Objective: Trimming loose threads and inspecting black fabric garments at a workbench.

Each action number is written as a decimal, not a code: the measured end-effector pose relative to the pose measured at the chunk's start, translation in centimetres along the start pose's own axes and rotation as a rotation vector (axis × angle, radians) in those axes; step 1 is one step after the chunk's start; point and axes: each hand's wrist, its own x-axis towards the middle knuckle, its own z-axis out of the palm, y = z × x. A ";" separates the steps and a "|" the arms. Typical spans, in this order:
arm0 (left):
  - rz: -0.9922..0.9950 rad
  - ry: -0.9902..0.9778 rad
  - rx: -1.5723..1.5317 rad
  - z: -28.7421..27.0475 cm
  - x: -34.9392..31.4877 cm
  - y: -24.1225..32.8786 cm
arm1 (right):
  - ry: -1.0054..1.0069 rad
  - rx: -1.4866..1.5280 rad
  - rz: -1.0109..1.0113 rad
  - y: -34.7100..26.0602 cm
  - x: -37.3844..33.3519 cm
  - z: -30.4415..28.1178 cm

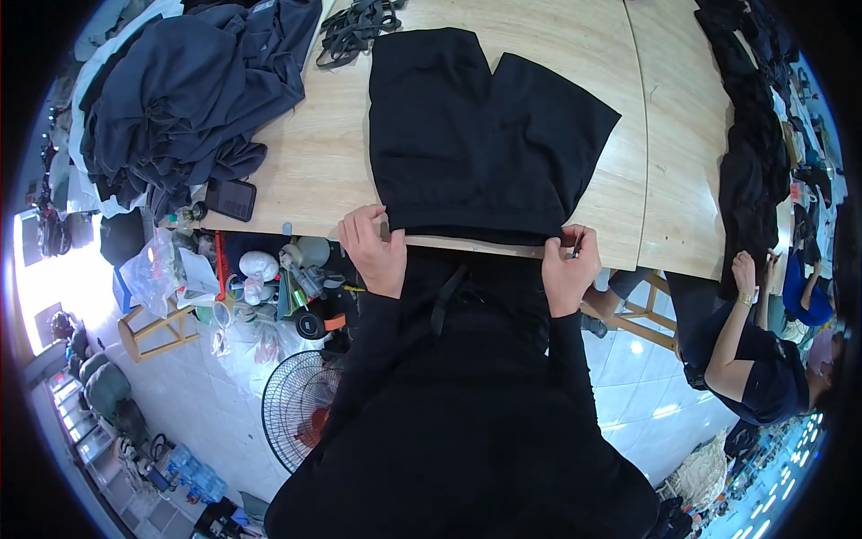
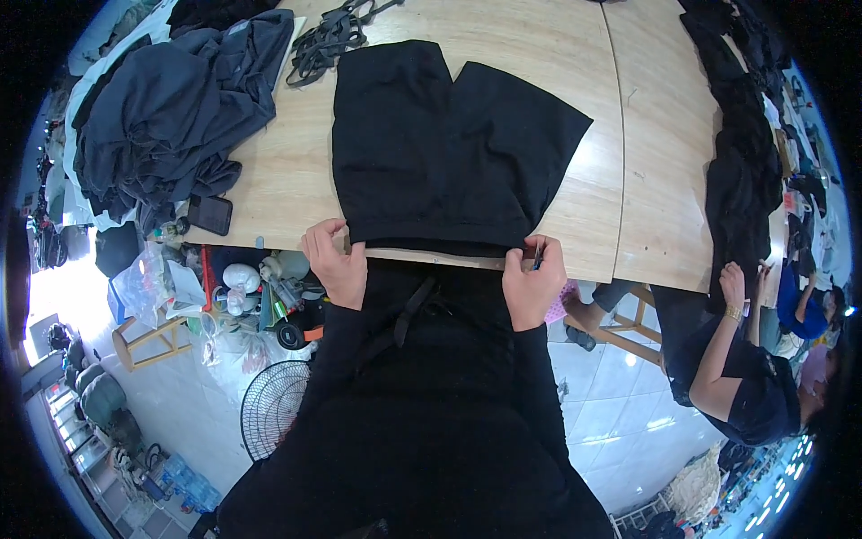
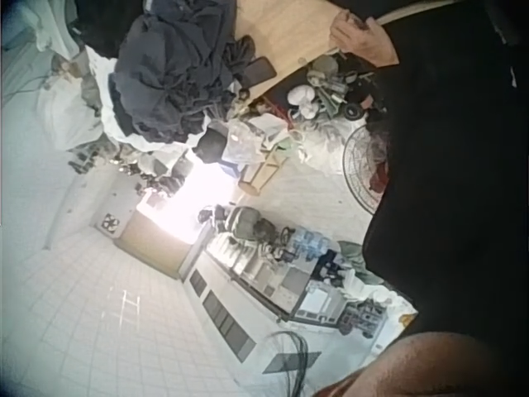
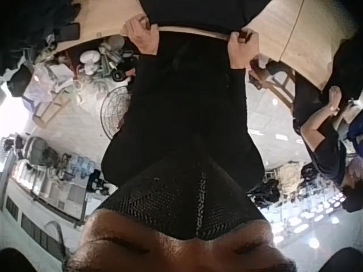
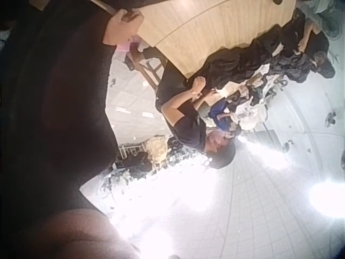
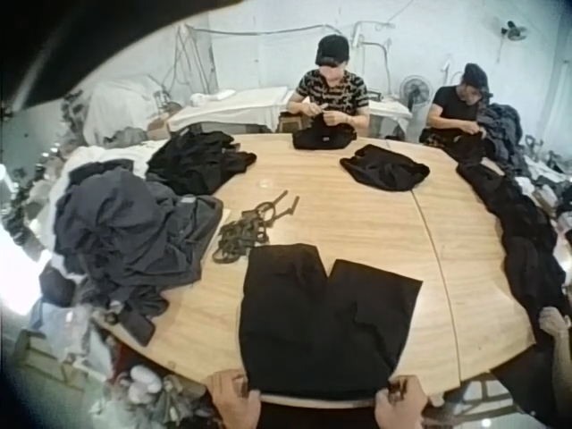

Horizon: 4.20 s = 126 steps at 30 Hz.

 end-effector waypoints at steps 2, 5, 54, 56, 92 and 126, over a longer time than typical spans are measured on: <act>0.019 0.025 0.002 -0.2 0.1 0.4 | 0.012 -0.016 0.001 -0.3 0.0 -0.1; 0.085 -0.068 -0.091 -0.6 0.0 0.6 | 0.024 0.103 0.020 -0.1 0.1 0.6; -0.982 -0.383 -1.931 -9.9 7.0 2.3 | -0.105 1.259 0.493 -9.9 5.5 -9.4; -0.956 -0.402 -1.924 -9.9 6.9 2.1 | -0.152 1.304 0.487 -9.6 5.5 -9.4; -1.352 -0.365 -2.478 -7.3 6.8 0.5 | -0.344 1.817 1.064 -7.2 6.3 -9.7; -0.852 0.193 -1.060 -5.4 3.5 -0.5 | -0.291 0.110 0.119 -1.1 2.8 -3.6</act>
